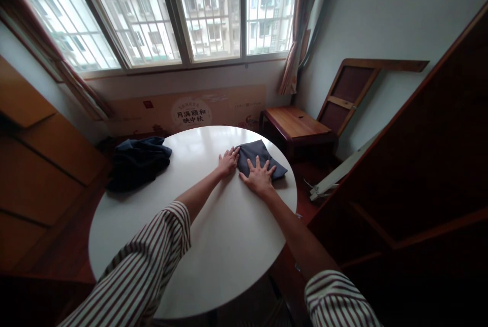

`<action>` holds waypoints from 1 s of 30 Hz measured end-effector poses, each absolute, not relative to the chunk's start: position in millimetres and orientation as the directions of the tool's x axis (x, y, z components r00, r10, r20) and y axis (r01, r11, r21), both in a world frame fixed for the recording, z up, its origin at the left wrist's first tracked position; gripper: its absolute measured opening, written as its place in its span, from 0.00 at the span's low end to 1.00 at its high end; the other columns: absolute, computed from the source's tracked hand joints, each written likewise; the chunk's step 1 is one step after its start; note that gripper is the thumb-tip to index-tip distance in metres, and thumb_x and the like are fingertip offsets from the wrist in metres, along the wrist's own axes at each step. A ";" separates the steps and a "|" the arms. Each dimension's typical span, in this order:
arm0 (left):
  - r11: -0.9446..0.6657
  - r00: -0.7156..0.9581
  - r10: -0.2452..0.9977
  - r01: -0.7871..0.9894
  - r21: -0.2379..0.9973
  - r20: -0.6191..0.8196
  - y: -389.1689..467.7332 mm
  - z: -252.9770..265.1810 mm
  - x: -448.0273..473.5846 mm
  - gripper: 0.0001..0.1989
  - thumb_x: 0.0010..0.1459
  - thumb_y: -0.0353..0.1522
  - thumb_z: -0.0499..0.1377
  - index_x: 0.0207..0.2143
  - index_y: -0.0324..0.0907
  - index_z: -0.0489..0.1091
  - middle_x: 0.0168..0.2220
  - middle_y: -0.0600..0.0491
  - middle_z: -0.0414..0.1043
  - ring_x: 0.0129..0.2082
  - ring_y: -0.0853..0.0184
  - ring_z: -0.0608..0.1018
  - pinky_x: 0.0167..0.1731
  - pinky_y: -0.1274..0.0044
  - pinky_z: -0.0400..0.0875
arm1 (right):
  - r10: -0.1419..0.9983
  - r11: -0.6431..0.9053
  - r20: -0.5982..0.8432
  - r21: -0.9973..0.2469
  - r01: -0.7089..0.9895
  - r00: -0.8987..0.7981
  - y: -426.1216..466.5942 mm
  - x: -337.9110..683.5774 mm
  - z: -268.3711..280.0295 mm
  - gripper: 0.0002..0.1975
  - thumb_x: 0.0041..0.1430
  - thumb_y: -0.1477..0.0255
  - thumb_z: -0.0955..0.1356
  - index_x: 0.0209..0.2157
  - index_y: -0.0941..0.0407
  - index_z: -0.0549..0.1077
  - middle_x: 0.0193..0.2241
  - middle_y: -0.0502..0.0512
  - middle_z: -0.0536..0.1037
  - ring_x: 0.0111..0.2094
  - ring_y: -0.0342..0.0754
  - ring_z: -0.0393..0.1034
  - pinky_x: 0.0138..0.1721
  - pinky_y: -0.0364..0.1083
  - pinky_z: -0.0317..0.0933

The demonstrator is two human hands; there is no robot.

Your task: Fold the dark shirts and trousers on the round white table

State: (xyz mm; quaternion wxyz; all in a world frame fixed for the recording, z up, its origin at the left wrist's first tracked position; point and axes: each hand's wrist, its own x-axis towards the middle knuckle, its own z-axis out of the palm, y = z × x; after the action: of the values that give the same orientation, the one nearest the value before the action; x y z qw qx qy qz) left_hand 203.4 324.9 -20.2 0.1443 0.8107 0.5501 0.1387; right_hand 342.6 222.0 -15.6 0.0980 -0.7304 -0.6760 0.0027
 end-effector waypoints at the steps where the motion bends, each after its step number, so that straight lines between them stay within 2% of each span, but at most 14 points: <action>1: -0.364 0.360 0.929 0.850 0.380 0.084 322.2 -21.3 200.5 0.28 0.70 0.41 0.38 0.71 0.51 0.43 0.72 0.51 0.40 0.70 0.49 0.49 0.64 0.48 0.45 | 0.987 -0.070 0.132 -0.147 0.987 0.090 222.0 342.3 -15.7 0.40 0.61 0.44 0.59 0.68 0.50 0.56 0.70 0.65 0.49 0.65 0.80 0.45 0.58 0.78 0.39; 4: -0.397 0.380 0.918 0.854 0.337 0.116 308.6 -25.1 179.1 0.28 0.70 0.38 0.39 0.70 0.47 0.48 0.72 0.47 0.42 0.70 0.51 0.52 0.65 0.54 0.49 | 0.986 -0.078 0.136 -0.140 0.987 0.097 222.9 343.2 -16.4 0.38 0.62 0.45 0.59 0.68 0.49 0.57 0.70 0.64 0.50 0.65 0.80 0.46 0.58 0.77 0.39; 7: -0.441 0.436 0.896 0.851 0.285 0.084 287.9 -26.5 139.6 0.26 0.71 0.37 0.40 0.68 0.44 0.54 0.71 0.45 0.47 0.69 0.54 0.54 0.65 0.56 0.49 | 0.991 -0.083 0.097 -0.133 0.988 0.096 223.9 344.8 -13.8 0.39 0.62 0.45 0.58 0.69 0.50 0.55 0.70 0.64 0.48 0.66 0.80 0.44 0.58 0.77 0.39; 12: -0.522 0.525 0.850 0.828 0.204 0.043 248.0 -20.4 71.7 0.26 0.71 0.39 0.41 0.67 0.44 0.56 0.70 0.46 0.50 0.69 0.57 0.55 0.65 0.58 0.52 | 0.995 -0.095 -0.001 -0.103 0.990 0.095 238.6 338.3 4.2 0.40 0.62 0.47 0.60 0.69 0.51 0.54 0.69 0.66 0.50 0.65 0.81 0.46 0.57 0.78 0.41; 15: -0.497 0.503 0.864 0.849 0.179 0.017 233.1 -13.8 48.7 0.25 0.70 0.39 0.44 0.66 0.45 0.59 0.69 0.46 0.53 0.68 0.57 0.58 0.64 0.56 0.54 | 1.000 -0.013 0.000 -0.090 0.996 0.013 259.5 325.1 10.6 0.37 0.63 0.52 0.61 0.70 0.49 0.52 0.70 0.63 0.50 0.65 0.80 0.46 0.58 0.77 0.42; 18: -0.402 0.397 0.916 0.904 0.144 0.063 229.6 -2.3 30.8 0.22 0.68 0.37 0.47 0.61 0.44 0.65 0.65 0.45 0.61 0.65 0.56 0.63 0.63 0.56 0.56 | 0.998 0.056 -0.028 -0.101 0.993 -0.059 280.4 312.4 6.4 0.32 0.66 0.58 0.58 0.70 0.46 0.51 0.71 0.57 0.45 0.67 0.78 0.42 0.58 0.77 0.43; 20: -0.307 0.287 0.944 0.945 0.114 0.160 231.9 9.7 15.1 0.21 0.67 0.34 0.48 0.58 0.42 0.68 0.63 0.44 0.64 0.65 0.54 0.62 0.63 0.56 0.56 | 0.998 0.050 -0.028 -0.094 0.994 -0.053 290.6 309.9 0.6 0.29 0.68 0.62 0.54 0.69 0.45 0.53 0.72 0.54 0.44 0.67 0.76 0.40 0.58 0.77 0.41; 25: -0.030 -0.007 0.909 0.996 0.082 0.418 246.5 46.7 -42.5 0.21 0.66 0.33 0.47 0.57 0.37 0.68 0.64 0.41 0.61 0.68 0.51 0.55 0.64 0.55 0.51 | 0.998 -0.050 -0.028 -0.081 0.995 0.048 306.0 328.6 -5.4 0.29 0.68 0.68 0.53 0.69 0.46 0.53 0.72 0.54 0.42 0.68 0.74 0.38 0.57 0.79 0.39; 27: 0.103 -0.139 0.890 0.989 0.106 0.434 254.2 58.4 -67.6 0.23 0.66 0.34 0.47 0.58 0.34 0.67 0.65 0.38 0.59 0.67 0.49 0.56 0.63 0.54 0.53 | 0.996 -0.078 -0.042 -0.086 0.993 0.075 307.0 336.5 -2.9 0.29 0.68 0.67 0.52 0.69 0.46 0.53 0.72 0.56 0.43 0.68 0.76 0.38 0.56 0.81 0.38; 30: 0.224 -0.265 0.893 0.963 0.153 0.363 268.5 70.2 -99.1 0.27 0.66 0.38 0.48 0.63 0.34 0.61 0.63 0.35 0.60 0.62 0.46 0.62 0.57 0.56 0.61 | 0.999 -0.034 -0.008 -0.051 0.998 0.034 293.1 332.2 0.5 0.29 0.68 0.65 0.54 0.69 0.48 0.54 0.71 0.58 0.44 0.68 0.77 0.38 0.56 0.81 0.36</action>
State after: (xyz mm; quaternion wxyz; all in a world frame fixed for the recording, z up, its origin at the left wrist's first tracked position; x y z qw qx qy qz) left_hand -99.1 268.5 70.2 -0.0993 0.5980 0.7759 0.1748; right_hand 332.2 293.1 0.5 0.0157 -0.7189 -0.6947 0.0206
